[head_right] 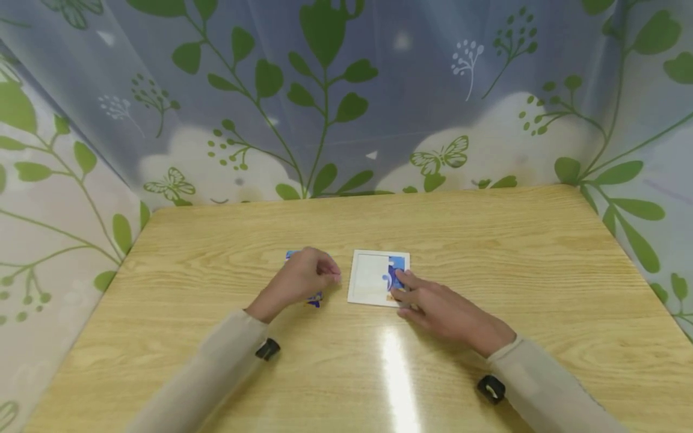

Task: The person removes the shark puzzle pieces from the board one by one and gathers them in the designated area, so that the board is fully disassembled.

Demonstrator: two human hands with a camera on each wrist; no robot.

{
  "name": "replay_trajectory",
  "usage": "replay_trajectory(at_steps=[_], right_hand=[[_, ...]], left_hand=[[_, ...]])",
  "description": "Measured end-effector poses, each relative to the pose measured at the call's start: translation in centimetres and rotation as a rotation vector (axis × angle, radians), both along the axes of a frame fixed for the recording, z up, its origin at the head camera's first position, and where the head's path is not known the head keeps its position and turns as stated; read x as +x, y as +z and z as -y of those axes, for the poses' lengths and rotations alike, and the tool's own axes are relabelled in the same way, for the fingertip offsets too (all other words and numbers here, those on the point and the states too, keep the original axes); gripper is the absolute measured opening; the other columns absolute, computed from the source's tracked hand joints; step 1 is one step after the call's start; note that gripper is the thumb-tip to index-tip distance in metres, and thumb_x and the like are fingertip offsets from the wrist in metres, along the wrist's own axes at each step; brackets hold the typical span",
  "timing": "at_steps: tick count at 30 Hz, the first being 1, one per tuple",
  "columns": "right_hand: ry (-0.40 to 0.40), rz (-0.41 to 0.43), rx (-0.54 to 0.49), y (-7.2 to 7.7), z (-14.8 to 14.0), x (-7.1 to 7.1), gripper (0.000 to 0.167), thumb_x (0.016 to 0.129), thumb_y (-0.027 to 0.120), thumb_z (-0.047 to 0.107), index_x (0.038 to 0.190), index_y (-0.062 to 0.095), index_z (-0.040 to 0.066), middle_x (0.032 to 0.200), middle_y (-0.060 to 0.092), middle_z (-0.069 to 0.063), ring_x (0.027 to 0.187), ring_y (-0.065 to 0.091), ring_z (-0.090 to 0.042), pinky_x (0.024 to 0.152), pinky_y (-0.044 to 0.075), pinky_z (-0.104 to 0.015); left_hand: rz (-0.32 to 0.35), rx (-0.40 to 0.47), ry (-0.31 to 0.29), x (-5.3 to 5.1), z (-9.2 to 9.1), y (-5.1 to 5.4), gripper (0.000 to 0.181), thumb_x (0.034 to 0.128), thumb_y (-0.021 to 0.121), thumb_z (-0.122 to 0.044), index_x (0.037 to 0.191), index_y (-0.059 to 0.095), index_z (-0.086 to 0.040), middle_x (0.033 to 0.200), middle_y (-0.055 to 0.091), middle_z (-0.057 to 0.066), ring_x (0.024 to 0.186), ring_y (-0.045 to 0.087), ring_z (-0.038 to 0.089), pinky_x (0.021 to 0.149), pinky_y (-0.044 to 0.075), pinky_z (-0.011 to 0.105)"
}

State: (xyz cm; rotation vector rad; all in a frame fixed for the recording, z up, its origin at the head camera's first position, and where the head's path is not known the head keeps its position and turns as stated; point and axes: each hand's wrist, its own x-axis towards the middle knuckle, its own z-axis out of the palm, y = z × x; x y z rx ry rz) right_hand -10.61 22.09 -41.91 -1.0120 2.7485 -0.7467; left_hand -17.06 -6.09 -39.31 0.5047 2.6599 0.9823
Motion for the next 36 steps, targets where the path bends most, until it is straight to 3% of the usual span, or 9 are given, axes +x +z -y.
replay_trajectory(at_steps=[3, 8, 17, 28, 36], right_hand=[[0.004, -0.004, -0.005, -0.1, -0.1, -0.1, 0.045, 0.1, 0.066, 0.014, 0.137, 0.054, -0.008, 0.154, 0.034, -0.031, 0.137, 0.04, -0.047, 0.102, 0.046, -0.05], [0.01, -0.003, -0.005, -0.2, -0.3, -0.1, 0.044, 0.1, 0.065, 0.015, 0.137, 0.055, -0.007, 0.154, 0.035, -0.03, 0.136, 0.042, -0.047, 0.101, 0.047, -0.05], [0.022, 0.018, -0.001, -0.3, -0.6, -0.2, 0.049, 0.099, 0.067, 0.022, 0.137, 0.056, -0.006, 0.154, 0.035, -0.03, 0.133, 0.044, -0.049, 0.101, 0.046, -0.052], [0.032, 0.008, -0.007, -0.4, -0.7, -0.2, 0.05, 0.098, 0.068, 0.021, 0.137, 0.055, -0.007, 0.154, 0.034, -0.03, 0.133, 0.044, -0.049, 0.101, 0.046, -0.052], [0.035, 0.013, -0.006, -0.6, -0.7, -0.1, 0.05, 0.098, 0.068, 0.02, 0.137, 0.054, -0.008, 0.153, 0.034, -0.032, 0.133, 0.044, -0.049, 0.1, 0.048, -0.051]], left_hand=[[0.028, 0.018, -0.023, -0.5, -1.7, 0.2, 0.005, 0.0919, 0.075, -0.012, 0.091, 0.076, -0.007, 0.088, 0.071, -0.001, 0.082, 0.064, 0.013, 0.074, 0.053, 0.028], [0.004, 0.02, -0.042, -1.2, -4.4, -0.2, 0.007, 0.0913, 0.077, -0.011, 0.094, 0.077, -0.005, 0.088, 0.072, 0.002, 0.08, 0.065, 0.012, 0.073, 0.053, 0.025], [0.001, 0.02, -0.06, -2.0, -7.9, -1.7, 0.013, 0.0891, 0.078, -0.009, 0.1, 0.077, -0.003, 0.093, 0.074, 0.005, 0.082, 0.066, 0.013, 0.074, 0.053, 0.021], [-0.034, 0.006, -0.044, -2.0, -9.4, -2.0, 0.01, 0.0884, 0.079, -0.009, 0.097, 0.078, -0.005, 0.089, 0.074, 0.002, 0.075, 0.062, 0.009, 0.066, 0.049, 0.018], [-0.025, 0.072, 0.009, -1.7, -9.5, -1.7, 0.005, 0.0884, 0.079, -0.01, 0.091, 0.078, -0.005, 0.082, 0.073, 0.001, 0.07, 0.063, 0.008, 0.064, 0.049, 0.018]])
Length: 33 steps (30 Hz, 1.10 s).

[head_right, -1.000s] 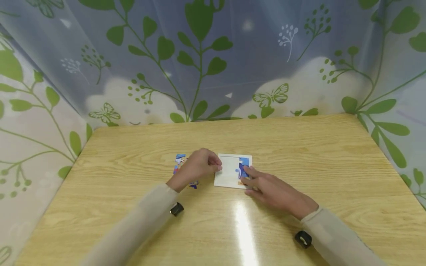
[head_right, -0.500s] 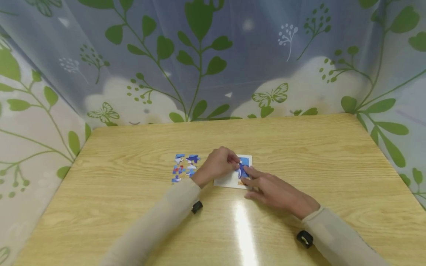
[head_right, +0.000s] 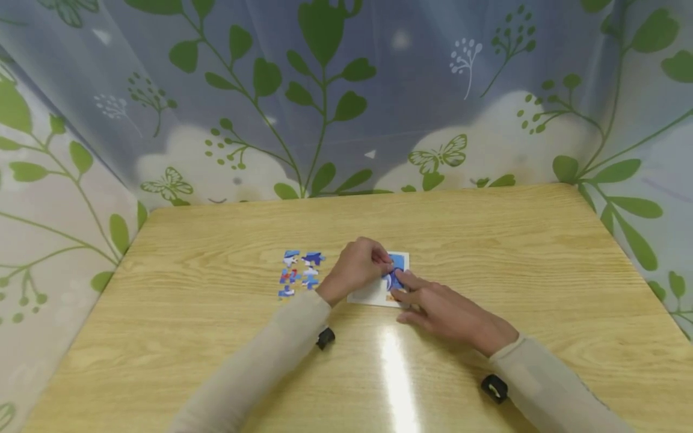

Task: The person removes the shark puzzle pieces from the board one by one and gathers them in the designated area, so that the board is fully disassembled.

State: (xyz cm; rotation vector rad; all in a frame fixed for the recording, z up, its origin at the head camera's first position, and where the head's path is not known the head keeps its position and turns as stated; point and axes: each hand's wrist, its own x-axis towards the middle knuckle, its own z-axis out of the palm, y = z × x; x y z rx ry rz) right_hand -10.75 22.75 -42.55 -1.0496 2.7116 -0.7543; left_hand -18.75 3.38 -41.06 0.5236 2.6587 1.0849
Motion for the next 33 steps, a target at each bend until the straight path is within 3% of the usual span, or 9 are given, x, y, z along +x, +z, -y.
replay_trajectory(at_steps=[5, 13, 22, 33], right_hand=[[-0.005, 0.005, 0.001, 0.0, 0.1, 0.0, 0.05, 0.098, 0.068, 0.019, 0.137, 0.054, -0.008, 0.153, 0.034, -0.031, 0.134, 0.043, -0.048, 0.101, 0.047, -0.051], [-0.01, -0.007, 0.013, 0.2, 0.1, 0.0, 0.05, 0.098, 0.069, 0.02, 0.137, 0.055, -0.008, 0.153, 0.034, -0.032, 0.133, 0.044, -0.049, 0.101, 0.046, -0.052], [-0.021, -0.013, 0.018, 0.2, 0.1, 0.1, 0.051, 0.096, 0.071, 0.02, 0.137, 0.055, -0.007, 0.152, 0.036, -0.032, 0.133, 0.044, -0.049, 0.102, 0.045, -0.053], [-0.014, -0.021, 0.014, 0.2, 0.2, 0.1, 0.052, 0.095, 0.071, 0.018, 0.136, 0.054, -0.009, 0.152, 0.036, -0.033, 0.134, 0.043, -0.049, 0.102, 0.045, -0.052]], left_hand=[[0.007, 0.014, 0.035, 0.1, 0.0, 0.0, 0.006, 0.0884, 0.079, -0.012, 0.09, 0.078, -0.006, 0.081, 0.073, 0.0, 0.07, 0.064, 0.008, 0.064, 0.049, 0.019], [-0.035, 0.058, 0.047, 0.0, 1.2, -0.1, 0.004, 0.0889, 0.078, -0.011, 0.089, 0.078, -0.007, 0.085, 0.074, -0.001, 0.076, 0.065, 0.008, 0.07, 0.052, 0.023], [-0.008, 0.087, 0.085, 0.0, 4.1, 0.6, 0.006, 0.0901, 0.077, -0.013, 0.09, 0.077, -0.007, 0.089, 0.072, 0.0, 0.083, 0.064, 0.014, 0.073, 0.053, 0.029], [-0.021, 0.027, 0.121, -0.1, 8.1, 0.8, 0.004, 0.0898, 0.076, -0.011, 0.088, 0.077, -0.008, 0.091, 0.073, 0.003, 0.082, 0.066, 0.017, 0.073, 0.055, 0.033]])
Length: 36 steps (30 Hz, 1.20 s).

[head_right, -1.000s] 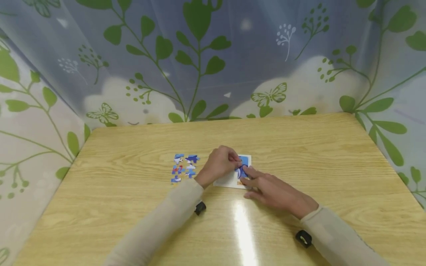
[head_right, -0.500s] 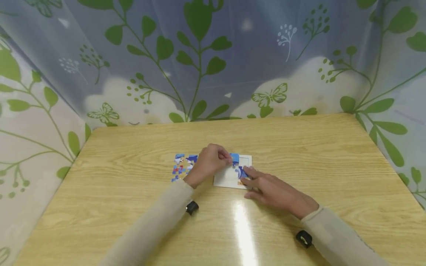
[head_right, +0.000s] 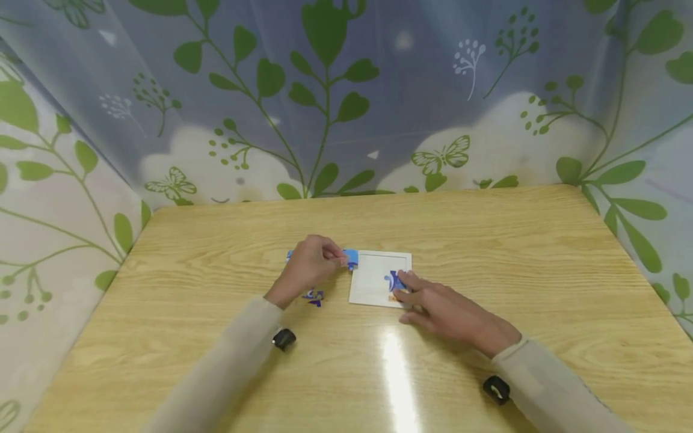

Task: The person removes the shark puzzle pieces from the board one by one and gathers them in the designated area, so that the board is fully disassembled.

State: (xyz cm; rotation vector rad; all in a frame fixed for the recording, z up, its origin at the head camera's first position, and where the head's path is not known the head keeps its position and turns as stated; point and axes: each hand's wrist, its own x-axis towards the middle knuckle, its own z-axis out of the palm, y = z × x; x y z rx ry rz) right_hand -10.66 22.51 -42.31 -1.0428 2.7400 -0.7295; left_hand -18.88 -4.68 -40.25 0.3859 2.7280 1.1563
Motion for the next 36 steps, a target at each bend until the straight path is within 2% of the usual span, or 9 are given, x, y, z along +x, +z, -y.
replay_trajectory(at_steps=[6, 11, 19, 25, 30, 36], right_hand=[[0.0, -0.001, -0.012, 0.0, 0.0, 0.0, 0.052, 0.095, 0.072, 0.018, 0.136, 0.054, -0.01, 0.151, 0.035, -0.033, 0.134, 0.043, -0.049, 0.101, 0.045, -0.051], [-0.005, 0.008, -0.021, -0.1, 0.0, 0.1, 0.052, 0.095, 0.072, 0.017, 0.136, 0.054, -0.009, 0.152, 0.035, -0.033, 0.135, 0.042, -0.049, 0.102, 0.045, -0.051], [-0.002, 0.015, -0.011, -0.1, -0.1, 0.0, 0.052, 0.096, 0.071, 0.019, 0.137, 0.054, -0.008, 0.153, 0.034, -0.032, 0.135, 0.042, -0.049, 0.103, 0.044, -0.051], [-0.001, 0.014, -0.003, 0.0, -0.1, 0.1, 0.051, 0.097, 0.07, 0.019, 0.137, 0.054, -0.008, 0.154, 0.034, -0.032, 0.135, 0.042, -0.049, 0.103, 0.045, -0.051], [-0.004, 0.009, -0.001, 0.0, -0.2, 0.1, 0.051, 0.097, 0.07, 0.02, 0.137, 0.055, -0.007, 0.154, 0.035, -0.031, 0.136, 0.042, -0.048, 0.103, 0.045, -0.052], [-0.008, 0.014, -0.017, -0.1, -0.3, -0.1, 0.052, 0.096, 0.071, 0.022, 0.137, 0.056, -0.007, 0.153, 0.037, -0.03, 0.135, 0.044, -0.047, 0.102, 0.045, -0.052]], left_hand=[[0.011, 0.002, 0.025, 0.0, 1.2, -0.1, 0.004, 0.089, 0.076, -0.009, 0.09, 0.077, -0.005, 0.086, 0.072, 0.003, 0.075, 0.064, 0.016, 0.069, 0.055, 0.029], [0.005, -0.019, 0.026, 0.1, 1.4, -0.3, 0.005, 0.0902, 0.076, -0.007, 0.09, 0.076, -0.003, 0.084, 0.073, 0.004, 0.073, 0.065, 0.015, 0.066, 0.055, 0.028], [-0.046, -0.084, 0.034, -0.2, 1.1, -0.8, 0.005, 0.0888, 0.078, -0.009, 0.089, 0.078, -0.003, 0.084, 0.075, 0.005, 0.073, 0.067, 0.014, 0.067, 0.056, 0.028], [-0.079, -0.133, 0.037, -0.3, 1.0, -0.7, 0.006, 0.0882, 0.079, -0.009, 0.092, 0.079, -0.004, 0.086, 0.075, 0.006, 0.078, 0.069, 0.017, 0.073, 0.057, 0.032], [-0.084, -0.131, -0.004, -0.2, 0.1, -0.4, 0.005, 0.0887, 0.078, -0.007, 0.092, 0.078, -0.004, 0.089, 0.075, 0.006, 0.081, 0.069, 0.018, 0.074, 0.057, 0.031], [-0.072, -0.097, -0.073, 0.4, -2.0, -0.1, 0.006, 0.0892, 0.078, -0.01, 0.092, 0.079, -0.004, 0.087, 0.075, 0.005, 0.081, 0.069, 0.017, 0.072, 0.055, 0.028]])
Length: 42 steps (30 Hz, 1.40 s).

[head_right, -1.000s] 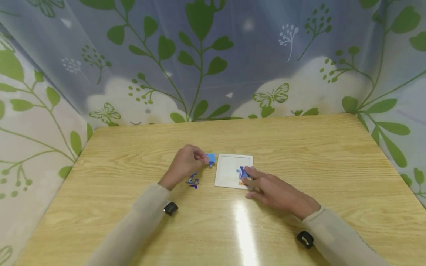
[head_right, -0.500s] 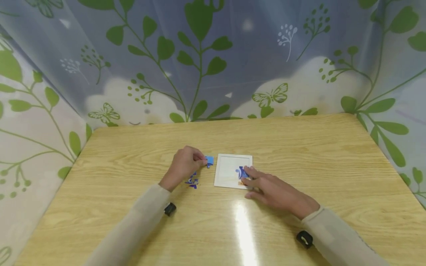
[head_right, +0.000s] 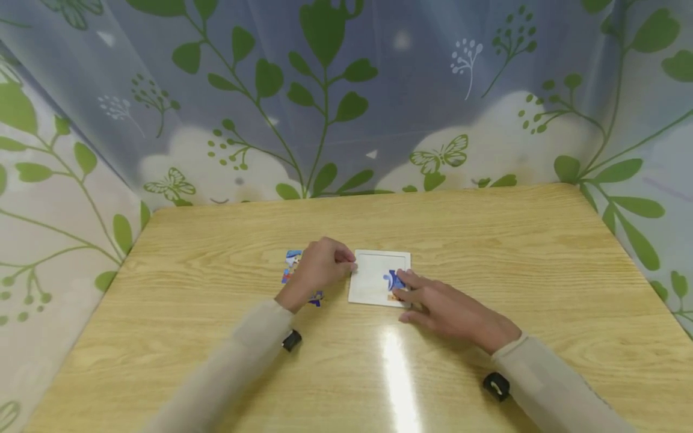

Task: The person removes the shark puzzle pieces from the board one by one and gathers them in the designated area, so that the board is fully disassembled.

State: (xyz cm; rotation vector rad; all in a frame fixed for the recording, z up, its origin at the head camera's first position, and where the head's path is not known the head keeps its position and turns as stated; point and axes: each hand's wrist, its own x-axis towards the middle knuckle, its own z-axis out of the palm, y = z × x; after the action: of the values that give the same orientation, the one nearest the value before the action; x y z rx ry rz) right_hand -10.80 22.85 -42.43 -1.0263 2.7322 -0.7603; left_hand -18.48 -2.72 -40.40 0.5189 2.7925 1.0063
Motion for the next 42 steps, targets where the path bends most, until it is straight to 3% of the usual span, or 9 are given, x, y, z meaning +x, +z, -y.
replay_trajectory(at_steps=[8, 15, 23, 33, 42], right_hand=[[0.004, 0.013, -0.011, 0.2, -0.6, -0.3, 0.049, 0.094, 0.073, 0.02, 0.133, 0.059, -0.007, 0.152, 0.038, -0.03, 0.133, 0.045, -0.048, 0.103, 0.043, -0.053], [0.019, 0.005, -0.032, 0.0, -0.6, -0.3, 0.049, 0.094, 0.073, 0.018, 0.133, 0.059, -0.008, 0.152, 0.038, -0.03, 0.132, 0.045, -0.049, 0.102, 0.044, -0.052], [0.013, -0.001, 0.004, 0.2, -0.7, 0.2, 0.051, 0.096, 0.072, 0.022, 0.136, 0.057, -0.005, 0.152, 0.037, -0.031, 0.132, 0.047, -0.049, 0.101, 0.045, -0.052], [-0.007, 0.008, 0.035, 0.4, -1.3, 2.2, 0.053, 0.098, 0.068, 0.025, 0.14, 0.055, -0.004, 0.155, 0.032, -0.032, 0.133, 0.046, -0.048, 0.102, 0.044, -0.054], [-0.005, 0.011, 0.031, 0.3, -1.3, 2.3, 0.052, 0.099, 0.067, 0.026, 0.138, 0.055, -0.006, 0.155, 0.031, -0.033, 0.134, 0.043, -0.051, 0.103, 0.043, -0.056]], left_hand=[[0.051, -0.014, -0.071, 0.7, -3.0, -0.3, 0.01, 0.0892, 0.079, -0.012, 0.096, 0.079, -0.005, 0.089, 0.075, 0.003, 0.078, 0.067, 0.011, 0.069, 0.053, 0.021], [0.053, -0.048, -0.107, 0.9, -5.2, -0.7, 0.007, 0.089, 0.079, -0.012, 0.093, 0.08, -0.007, 0.085, 0.074, 0.0, 0.074, 0.064, 0.008, 0.065, 0.05, 0.018], [0.068, -0.059, -0.091, 1.0, -5.7, -0.5, 0.004, 0.0896, 0.078, -0.01, 0.086, 0.08, -0.009, 0.085, 0.074, -0.001, 0.072, 0.062, 0.009, 0.063, 0.05, 0.02], [0.082, -0.032, -0.093, 1.1, -5.7, -0.6, 0.005, 0.0897, 0.077, -0.007, 0.085, 0.079, -0.008, 0.09, 0.075, 0.0, 0.069, 0.061, 0.008, 0.061, 0.05, 0.019], [0.123, -0.003, -0.081, 1.3, -5.7, -0.4, 0.006, 0.0896, 0.076, -0.006, 0.085, 0.079, -0.008, 0.09, 0.075, 0.001, 0.067, 0.06, 0.008, 0.061, 0.05, 0.02]])
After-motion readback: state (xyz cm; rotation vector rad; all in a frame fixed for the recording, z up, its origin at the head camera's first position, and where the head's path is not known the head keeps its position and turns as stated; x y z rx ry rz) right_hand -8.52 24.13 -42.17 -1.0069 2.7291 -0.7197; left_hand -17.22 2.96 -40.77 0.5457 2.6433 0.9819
